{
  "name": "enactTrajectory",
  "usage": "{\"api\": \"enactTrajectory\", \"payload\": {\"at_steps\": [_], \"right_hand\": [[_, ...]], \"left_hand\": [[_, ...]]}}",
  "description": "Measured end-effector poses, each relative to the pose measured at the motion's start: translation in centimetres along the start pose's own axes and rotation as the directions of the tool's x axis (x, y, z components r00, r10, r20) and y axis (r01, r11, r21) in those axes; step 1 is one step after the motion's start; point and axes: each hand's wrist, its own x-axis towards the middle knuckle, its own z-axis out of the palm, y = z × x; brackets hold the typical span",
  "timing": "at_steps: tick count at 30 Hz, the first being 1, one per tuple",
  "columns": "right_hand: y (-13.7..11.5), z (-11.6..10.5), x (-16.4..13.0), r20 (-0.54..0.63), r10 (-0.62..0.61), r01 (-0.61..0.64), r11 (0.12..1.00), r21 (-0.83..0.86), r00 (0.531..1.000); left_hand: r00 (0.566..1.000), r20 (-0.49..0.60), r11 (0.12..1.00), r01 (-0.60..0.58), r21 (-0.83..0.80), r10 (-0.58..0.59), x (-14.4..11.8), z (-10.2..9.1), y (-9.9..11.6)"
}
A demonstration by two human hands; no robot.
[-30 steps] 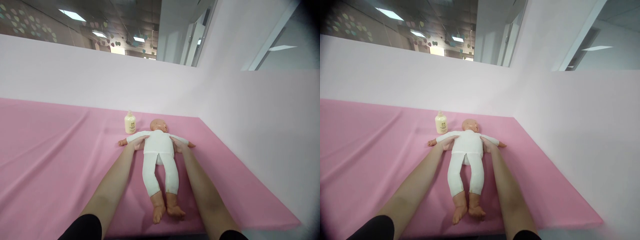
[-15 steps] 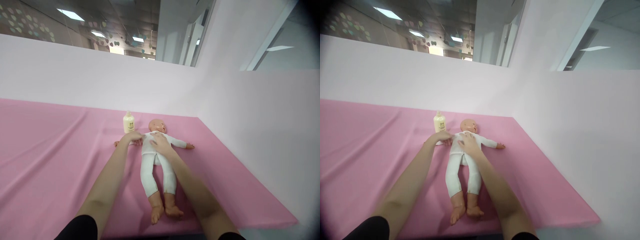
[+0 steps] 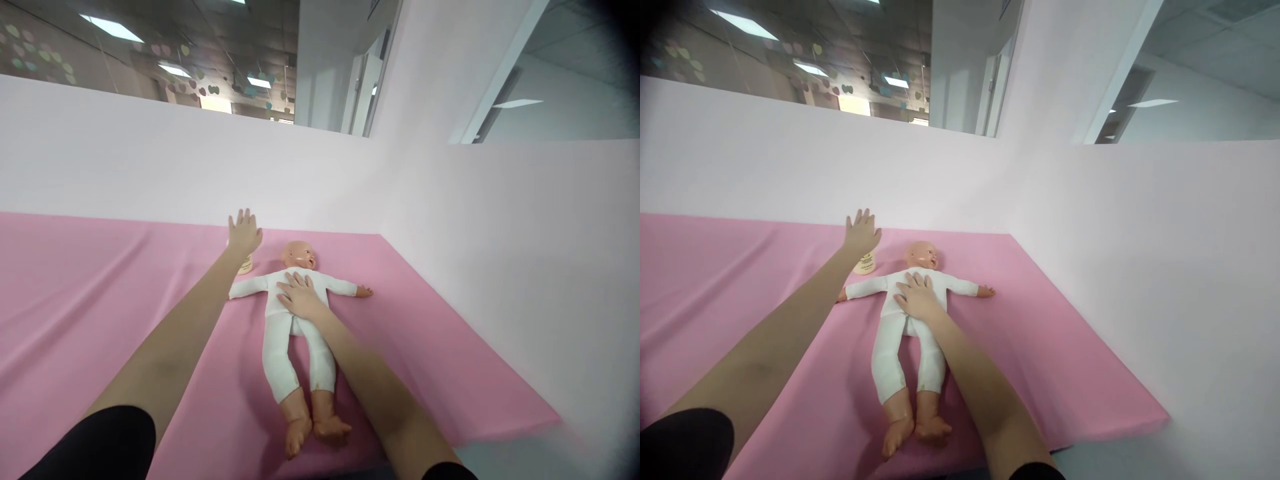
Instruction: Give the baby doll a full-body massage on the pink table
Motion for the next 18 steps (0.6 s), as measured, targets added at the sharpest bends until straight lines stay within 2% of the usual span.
{"api": "enactTrajectory", "payload": {"at_steps": [1,3,6,9,11,13,16,18], "right_hand": [[-0.1,0.0,0.0,0.002,0.0,0.0,1.0,-0.005,1.0],[-0.1,0.0,0.1,0.018,0.008,-0.008,1.0,-0.011,1.0],[-0.1,-0.1,0.2,0.022,0.009,-0.009,1.0,-0.023,1.0],[-0.2,-0.3,0.2,0.006,-0.018,0.018,0.999,-0.04,1.0],[-0.3,-0.3,0.3,0.01,-0.025,0.026,0.999,-0.044,1.0],[-0.1,-0.2,0.4,-0.03,-0.033,0.033,0.999,-0.016,0.999],[1.0,0.1,0.9,-0.163,-0.005,0.033,0.985,0.172,0.987],[2.0,0.2,1.4,-0.233,0.058,0.017,0.951,0.307,0.971]], "left_hand": [[0.999,0.016,1.0,-0.03,0.006,0.03,0.0,0.7,1.3],[0.988,0.131,0.997,-0.082,0.003,0.081,-0.1,2.3,4.3],[0.962,0.252,0.995,-0.093,-0.044,0.101,-0.3,5.0,8.6],[0.943,0.312,0.993,-0.094,-0.072,0.112,-0.6,7.5,10.9],[0.938,0.338,0.996,-0.062,-0.067,0.081,-0.7,8.7,11.1],[0.947,0.318,0.998,-0.015,-0.059,0.033,-1.0,9.5,10.6],[0.978,0.207,0.994,0.037,-0.107,-0.014,-1.6,10.1,9.2],[0.986,0.162,0.984,0.06,-0.169,-0.032,-2.1,10.4,8.2]]}}
